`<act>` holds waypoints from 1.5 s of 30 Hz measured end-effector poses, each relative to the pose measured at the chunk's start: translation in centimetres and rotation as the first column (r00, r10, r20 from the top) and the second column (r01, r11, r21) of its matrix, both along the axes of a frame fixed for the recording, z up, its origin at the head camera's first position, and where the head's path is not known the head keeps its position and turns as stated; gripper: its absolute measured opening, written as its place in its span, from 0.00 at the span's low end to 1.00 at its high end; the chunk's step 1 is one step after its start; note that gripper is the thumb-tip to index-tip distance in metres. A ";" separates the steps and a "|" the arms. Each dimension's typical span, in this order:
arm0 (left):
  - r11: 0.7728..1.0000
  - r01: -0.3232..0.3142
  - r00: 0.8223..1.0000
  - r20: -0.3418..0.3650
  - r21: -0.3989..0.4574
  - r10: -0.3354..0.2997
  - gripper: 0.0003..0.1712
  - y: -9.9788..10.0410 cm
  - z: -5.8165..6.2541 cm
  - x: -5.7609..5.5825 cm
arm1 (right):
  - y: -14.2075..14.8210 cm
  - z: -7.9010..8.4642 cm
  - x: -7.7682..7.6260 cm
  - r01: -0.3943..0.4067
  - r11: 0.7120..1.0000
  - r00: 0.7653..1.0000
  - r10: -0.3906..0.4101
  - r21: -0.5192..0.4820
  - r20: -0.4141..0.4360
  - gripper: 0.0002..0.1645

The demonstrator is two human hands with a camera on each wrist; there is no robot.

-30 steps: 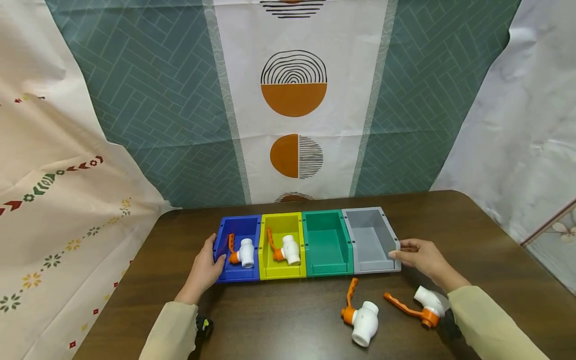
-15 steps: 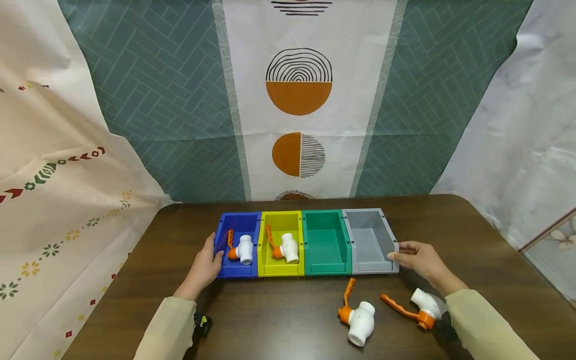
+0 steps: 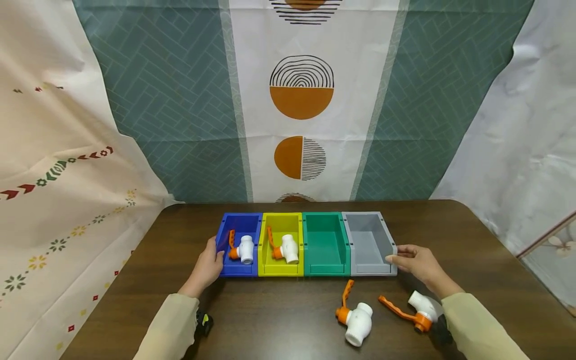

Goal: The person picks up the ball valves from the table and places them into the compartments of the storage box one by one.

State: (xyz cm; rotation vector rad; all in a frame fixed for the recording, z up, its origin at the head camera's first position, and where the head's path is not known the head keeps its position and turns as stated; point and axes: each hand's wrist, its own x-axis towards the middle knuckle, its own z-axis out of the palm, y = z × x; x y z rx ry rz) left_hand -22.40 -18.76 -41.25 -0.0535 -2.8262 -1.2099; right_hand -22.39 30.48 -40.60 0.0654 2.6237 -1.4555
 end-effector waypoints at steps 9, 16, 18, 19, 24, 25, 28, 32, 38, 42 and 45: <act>0.999 -0.035 0.998 -0.057 0.035 0.037 0.27 -0.3 -0.6 -0.2 | -0.5 0.0 -0.3 0.000 1.000 1.000 0.000 -0.007 -0.008 0.40; 0.991 -0.078 0.997 -0.007 0.107 0.079 0.32 -0.4 -1.2 -0.1 | -0.8 -0.3 -0.4 0.011 1.000 1.000 -0.011 0.017 -0.011 0.41; 0.989 -0.094 0.995 -0.008 0.115 0.095 0.33 -0.4 -1.3 0.1 | -0.8 -0.4 -0.3 0.008 1.000 1.000 -0.008 0.019 -0.012 0.41; 0.988 -0.100 0.995 -0.003 0.120 0.101 0.33 -0.3 -1.3 0.2 | -0.9 -0.4 -0.3 0.009 1.000 1.000 -0.009 0.023 -0.011 0.41; 0.981 -0.128 0.992 0.013 0.148 0.128 0.34 -0.2 -1.4 0.4 | -0.9 -0.4 -0.2 0.009 1.000 1.000 -0.008 0.023 -0.010 0.41; 0.979 -0.131 0.991 0.020 0.155 0.130 0.34 -0.2 -1.4 0.4 | -0.9 -0.3 -0.2 0.004 1.000 1.000 -0.004 0.023 -0.012 0.41; 0.975 -0.134 0.991 0.024 0.177 0.132 0.35 0.0 -1.4 0.4 | -0.7 -0.2 -0.1 0.001 1.000 1.000 0.000 0.021 -0.019 0.39; 0.970 -0.135 0.991 0.027 0.200 0.133 0.35 0.3 -1.2 0.4 | -0.5 0.0 -0.1 -0.007 0.999 1.000 0.008 0.038 -0.027 0.38; 0.968 -0.136 0.990 0.004 0.213 0.139 0.34 0.6 -1.0 0.3 | -0.2 0.2 0.0 -0.012 0.999 1.000 0.014 0.051 -0.028 0.39; 0.968 -0.138 0.990 -0.001 0.207 0.142 0.34 0.7 -1.0 0.1 | -0.1 0.2 0.0 -0.011 0.999 0.999 0.013 0.050 -0.030 0.40; 0.969 -0.140 0.990 -0.006 0.205 0.144 0.33 0.7 -1.0 0.1 | 0.0 0.3 0.1 -0.009 0.999 0.999 0.010 0.053 -0.034 0.40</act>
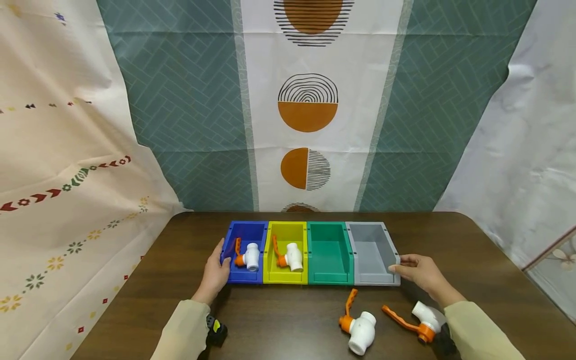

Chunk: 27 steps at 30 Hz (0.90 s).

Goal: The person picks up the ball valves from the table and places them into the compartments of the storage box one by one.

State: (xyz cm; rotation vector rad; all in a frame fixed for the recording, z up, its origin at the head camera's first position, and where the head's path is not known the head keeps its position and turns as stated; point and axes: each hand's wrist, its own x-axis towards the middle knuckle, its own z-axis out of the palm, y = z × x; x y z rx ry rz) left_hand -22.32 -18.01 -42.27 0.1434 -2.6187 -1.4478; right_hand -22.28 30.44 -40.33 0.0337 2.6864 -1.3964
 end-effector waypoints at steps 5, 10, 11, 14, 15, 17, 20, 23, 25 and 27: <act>1.000 0.001 1.000 0.009 0.019 -0.001 0.34 0.0 -0.1 0.0 | 0.1 0.1 0.0 0.009 0.998 1.000 -0.008 0.066 -0.016 0.39; 0.999 -0.004 1.000 0.018 0.041 0.003 0.34 0.0 -0.2 -0.1 | 0.2 0.1 0.0 0.004 0.993 0.999 -0.001 0.115 -0.034 0.38; 0.999 -0.004 1.000 0.021 0.045 0.003 0.34 0.0 -0.3 -0.1 | 0.2 0.0 0.0 0.002 0.993 0.999 0.002 0.115 -0.039 0.38; 0.999 -0.008 1.000 0.022 0.053 0.006 0.34 0.0 -0.4 -0.1 | 0.2 -0.2 -0.1 -0.004 0.994 0.999 0.010 0.110 -0.052 0.37; 0.998 -0.009 1.000 0.022 0.056 0.007 0.35 0.0 -0.4 -0.1 | 0.3 -0.2 -0.1 -0.007 0.994 0.998 0.013 0.110 -0.056 0.38; 0.998 -0.012 1.000 0.024 0.064 0.010 0.35 0.0 -0.5 -0.1 | 0.3 -0.3 0.0 -0.015 0.995 0.998 0.021 0.102 -0.058 0.38; 0.997 -0.013 1.000 0.027 0.070 0.011 0.35 -0.1 -0.4 -0.2 | 0.2 -0.2 0.0 -0.029 0.995 0.998 0.034 0.092 -0.055 0.40; 0.998 -0.013 1.000 0.026 0.069 0.011 0.35 -0.1 -0.3 -0.1 | -0.1 -0.1 0.1 -0.040 0.996 0.998 0.044 0.074 -0.048 0.41; 0.998 -0.013 1.000 0.026 0.065 0.012 0.35 -0.1 -0.2 -0.1 | -0.4 0.0 0.2 -0.045 0.996 0.998 0.048 0.073 -0.042 0.42; 0.998 -0.015 0.999 0.033 0.059 0.013 0.34 -0.1 -0.2 -0.1 | -0.7 0.2 0.2 -0.047 0.996 0.998 0.050 0.079 -0.034 0.44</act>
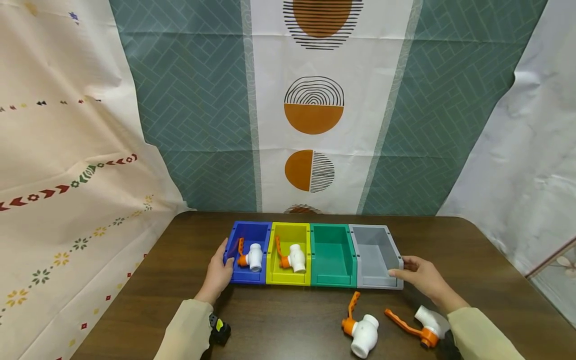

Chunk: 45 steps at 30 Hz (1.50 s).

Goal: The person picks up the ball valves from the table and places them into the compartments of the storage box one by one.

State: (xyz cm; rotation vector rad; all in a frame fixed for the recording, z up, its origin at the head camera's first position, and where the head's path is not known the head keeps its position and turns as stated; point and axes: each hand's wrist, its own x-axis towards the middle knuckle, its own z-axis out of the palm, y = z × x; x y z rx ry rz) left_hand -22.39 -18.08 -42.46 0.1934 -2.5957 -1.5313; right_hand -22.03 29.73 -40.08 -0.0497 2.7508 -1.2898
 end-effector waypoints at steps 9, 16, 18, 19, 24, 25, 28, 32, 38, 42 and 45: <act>1.000 0.016 1.000 -0.001 -0.022 -0.016 0.34 0.2 -0.5 0.4 | -0.6 0.5 0.3 0.009 1.000 0.999 -0.009 0.010 0.045 0.51; 0.999 0.034 0.999 -0.014 -0.035 -0.034 0.34 -0.1 -0.5 0.2 | -0.7 1.0 0.4 0.031 1.000 0.998 -0.031 -0.003 0.059 0.55; 0.999 0.038 0.999 -0.027 -0.036 -0.039 0.34 -0.2 -0.5 0.2 | -0.6 1.0 0.3 0.036 0.999 0.998 -0.036 0.000 0.055 0.57; 0.999 0.042 0.999 -0.029 -0.033 -0.043 0.34 -0.3 -0.5 0.2 | -0.5 1.0 0.4 0.039 0.999 0.998 -0.039 0.008 0.058 0.58; 0.998 0.062 0.998 -0.031 -0.024 -0.063 0.34 -0.5 -0.4 0.3 | -0.2 1.1 0.6 0.040 0.998 0.997 -0.042 0.043 0.063 0.61; 0.998 0.064 0.997 -0.030 -0.023 -0.065 0.34 -0.5 -0.3 0.3 | -0.2 1.2 0.6 0.038 0.998 0.997 -0.041 0.048 0.062 0.61; 0.997 0.066 0.997 -0.029 -0.029 -0.067 0.34 -0.5 -0.2 0.2 | -0.2 1.4 0.9 0.036 0.997 0.998 -0.039 0.063 0.052 0.61; 0.996 0.081 0.997 -0.013 -0.042 -0.082 0.34 -0.5 -0.1 0.1 | -0.4 1.7 1.2 0.030 0.995 0.999 -0.033 0.096 0.033 0.63; 0.993 0.106 0.994 0.012 -0.049 -0.105 0.34 -0.5 -0.1 -0.1 | -0.9 2.0 1.7 0.039 0.983 0.998 -0.028 0.181 -0.065 0.64; 0.993 0.111 0.994 0.024 -0.046 -0.110 0.34 -0.5 -0.1 0.0 | -1.1 2.0 2.2 0.036 0.969 0.990 -0.002 0.246 -0.138 0.62; 0.993 0.113 0.993 0.022 -0.047 -0.112 0.34 -0.4 -0.2 -0.1 | -1.2 2.1 2.6 0.030 0.963 0.986 0.016 0.268 -0.167 0.61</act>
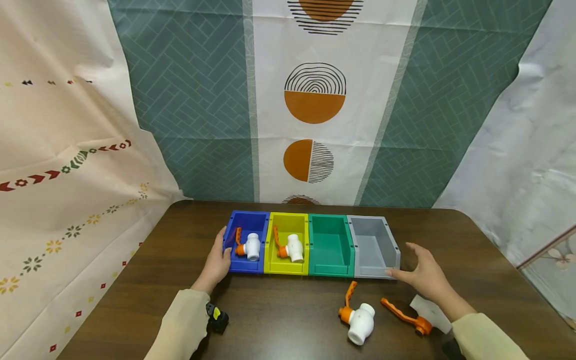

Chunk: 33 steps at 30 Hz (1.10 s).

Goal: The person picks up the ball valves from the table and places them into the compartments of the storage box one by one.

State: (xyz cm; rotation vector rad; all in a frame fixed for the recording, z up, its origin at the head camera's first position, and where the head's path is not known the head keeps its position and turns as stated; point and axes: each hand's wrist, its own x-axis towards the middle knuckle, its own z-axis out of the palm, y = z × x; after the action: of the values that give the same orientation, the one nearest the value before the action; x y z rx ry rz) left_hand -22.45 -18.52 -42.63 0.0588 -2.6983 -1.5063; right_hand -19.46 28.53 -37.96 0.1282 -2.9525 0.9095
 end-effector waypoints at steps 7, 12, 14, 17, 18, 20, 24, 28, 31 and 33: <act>1.000 0.004 1.000 -0.009 0.012 -0.004 0.34 0.1 0.0 0.1 | -0.4 0.6 0.7 -0.011 1.000 1.000 0.010 0.021 0.022 0.62; 1.000 -0.004 1.000 -0.014 0.007 0.004 0.34 0.2 -0.3 0.2 | -0.5 0.7 1.1 -0.022 0.997 1.000 0.022 0.067 0.004 0.64; 1.000 -0.005 1.000 -0.020 0.002 0.005 0.34 0.2 -0.4 0.3 | -0.5 0.7 1.4 -0.024 0.997 1.000 0.024 0.077 0.000 0.65; 1.000 0.001 0.999 -0.034 -0.001 -0.001 0.34 0.2 -0.4 0.2 | -0.7 0.7 1.8 -0.015 0.997 1.000 0.014 0.077 0.011 0.67; 1.000 0.004 0.999 -0.037 0.000 -0.004 0.34 0.2 -0.4 0.2 | -0.7 0.7 2.0 -0.011 0.997 1.000 0.010 0.076 0.016 0.67; 1.000 0.008 0.999 -0.042 -0.006 -0.008 0.34 0.2 -0.3 0.1 | -0.8 0.7 2.2 -0.002 0.997 1.000 0.001 0.075 0.023 0.69; 1.000 0.009 0.999 -0.031 -0.014 -0.009 0.34 0.1 -0.2 0.0 | -1.2 0.7 2.7 -0.002 0.997 1.000 0.002 0.083 -0.004 0.71; 1.000 0.007 1.000 -0.022 -0.010 -0.007 0.34 0.0 -0.3 0.0 | -1.7 0.7 3.0 -0.012 0.996 1.000 0.012 0.090 0.000 0.72; 1.000 0.005 1.000 -0.020 -0.005 -0.005 0.34 -0.1 -0.3 0.0 | -2.1 0.8 3.3 -0.020 0.996 0.999 0.017 0.090 0.029 0.73; 1.000 0.003 1.000 -0.022 -0.007 -0.003 0.34 -0.1 -0.3 0.0 | -2.3 0.9 3.5 -0.030 0.996 0.999 0.028 0.082 0.028 0.72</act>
State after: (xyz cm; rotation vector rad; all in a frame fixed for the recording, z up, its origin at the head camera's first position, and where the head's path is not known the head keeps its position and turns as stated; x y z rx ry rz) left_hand -22.41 -18.59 -42.92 0.0379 -2.6873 -1.4896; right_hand -15.97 26.22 -37.07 0.1633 -3.0216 0.7986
